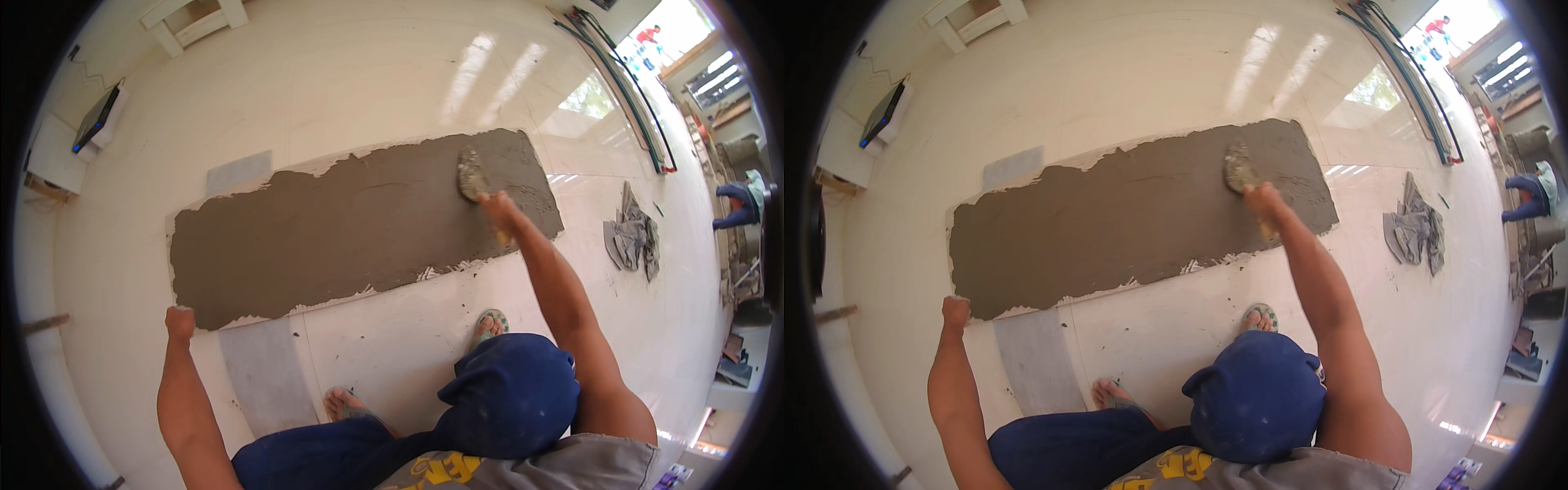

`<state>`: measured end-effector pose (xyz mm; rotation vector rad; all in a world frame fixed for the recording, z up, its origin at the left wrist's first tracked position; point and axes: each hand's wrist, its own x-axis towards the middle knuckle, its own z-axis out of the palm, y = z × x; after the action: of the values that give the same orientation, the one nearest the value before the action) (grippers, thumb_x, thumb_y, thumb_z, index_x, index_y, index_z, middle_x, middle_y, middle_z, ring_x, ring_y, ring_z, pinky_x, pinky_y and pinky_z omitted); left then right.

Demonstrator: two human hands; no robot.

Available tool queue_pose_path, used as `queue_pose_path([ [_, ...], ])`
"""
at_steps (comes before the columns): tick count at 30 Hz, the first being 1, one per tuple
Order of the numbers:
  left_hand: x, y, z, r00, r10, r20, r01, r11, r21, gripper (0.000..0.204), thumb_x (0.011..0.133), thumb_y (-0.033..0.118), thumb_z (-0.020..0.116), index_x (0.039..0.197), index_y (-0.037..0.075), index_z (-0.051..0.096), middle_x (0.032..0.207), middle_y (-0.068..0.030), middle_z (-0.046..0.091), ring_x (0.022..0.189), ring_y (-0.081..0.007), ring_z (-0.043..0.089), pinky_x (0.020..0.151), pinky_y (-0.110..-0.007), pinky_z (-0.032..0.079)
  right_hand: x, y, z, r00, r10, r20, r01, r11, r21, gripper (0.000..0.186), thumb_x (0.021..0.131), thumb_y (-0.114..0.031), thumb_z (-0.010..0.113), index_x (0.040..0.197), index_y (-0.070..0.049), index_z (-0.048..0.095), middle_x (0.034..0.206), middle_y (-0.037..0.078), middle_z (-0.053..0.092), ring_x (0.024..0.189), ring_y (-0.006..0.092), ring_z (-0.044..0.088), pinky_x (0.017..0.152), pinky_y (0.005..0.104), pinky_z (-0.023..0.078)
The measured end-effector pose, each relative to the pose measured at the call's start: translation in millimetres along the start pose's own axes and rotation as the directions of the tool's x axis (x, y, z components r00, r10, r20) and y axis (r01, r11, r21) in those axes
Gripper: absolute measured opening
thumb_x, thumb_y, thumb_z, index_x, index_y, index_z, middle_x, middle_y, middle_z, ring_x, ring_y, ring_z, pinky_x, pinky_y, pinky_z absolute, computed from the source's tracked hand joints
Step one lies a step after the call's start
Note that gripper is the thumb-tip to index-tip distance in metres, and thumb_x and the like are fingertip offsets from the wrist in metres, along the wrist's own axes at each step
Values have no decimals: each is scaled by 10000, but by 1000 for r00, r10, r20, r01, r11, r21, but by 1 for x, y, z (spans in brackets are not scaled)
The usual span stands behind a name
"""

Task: The person applies mortar from a bucket onto the back of a large tile using a trowel.

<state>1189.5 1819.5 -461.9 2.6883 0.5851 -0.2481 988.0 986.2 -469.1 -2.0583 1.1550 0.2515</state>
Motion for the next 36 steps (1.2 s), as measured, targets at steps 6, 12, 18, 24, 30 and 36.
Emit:
queue_pose_path([
  [6, -44, 75, 2, 999, 52, 3, -52, 998, 21, 324, 809, 128, 652, 1059, -70, 713, 1066, -293, 741, 1063, -435, 718, 912, -458, 561, -89, -126, 116, 878, -320, 356, 395, 904, -162, 502, 1024, -373, 519, 1063, 99, 689, 1106, 349, 699, 950, 470, 737, 821, 523, 610],
  [12, -43, 97, -17, 991, 129, 23, -130, 990, 58, 315, 810, 127, 655, 1056, -60, 714, 1072, -293, 741, 1052, -438, 720, 916, -467, 565, -148, -193, 161, 720, -525, 454, 692, 588, -419, 354, 1013, -217, 486, 1171, -16, 730, 1122, 235, 732, 1126, 413, 707, 933, 485, 595],
  [18, -56, 62, -25, 996, 45, -70, -42, 998, 45, 308, 822, 130, 656, 1046, -77, 699, 1065, -304, 736, 1054, -448, 719, 918, -474, 568, -53, -161, 78, 914, -362, 182, 404, 771, -492, 413, 1006, -370, 580, 1214, -45, 726, 1239, 223, 705, 1212, 428, 658, 966, 534, 562],
  [24, -54, 56, -10, 999, 7, -31, -5, 998, 64, 334, 825, 135, 672, 1082, -78, 689, 1105, -308, 728, 1096, -454, 702, 941, -475, 561, -51, -139, 88, 919, -259, 298, 350, 885, -308, 624, 1034, -470, 512, 1085, 131, 671, 1111, 357, 698, 1057, 493, 689, 934, 546, 552],
  [30, -50, 92, 7, 996, 82, -31, -81, 997, 4, 358, 822, 125, 678, 1116, -79, 682, 1140, -319, 715, 1134, -458, 684, 981, -482, 540, -82, -200, 150, 790, -437, 430, 591, 728, -346, 623, 1032, -441, 512, 1114, 161, 650, 1122, 378, 684, 1062, 518, 685, 935, 528, 556],
  [36, -59, 122, 10, 995, 96, -39, -94, 995, 40, 331, 822, 115, 670, 1110, -46, 700, 1143, -297, 718, 1125, -465, 678, 976, -501, 541, -155, -234, 199, 590, -475, 653, 782, 539, -313, 618, 1038, -445, 513, 1180, 146, 625, 1096, 355, 699, 974, 485, 720, 957, 501, 558],
])
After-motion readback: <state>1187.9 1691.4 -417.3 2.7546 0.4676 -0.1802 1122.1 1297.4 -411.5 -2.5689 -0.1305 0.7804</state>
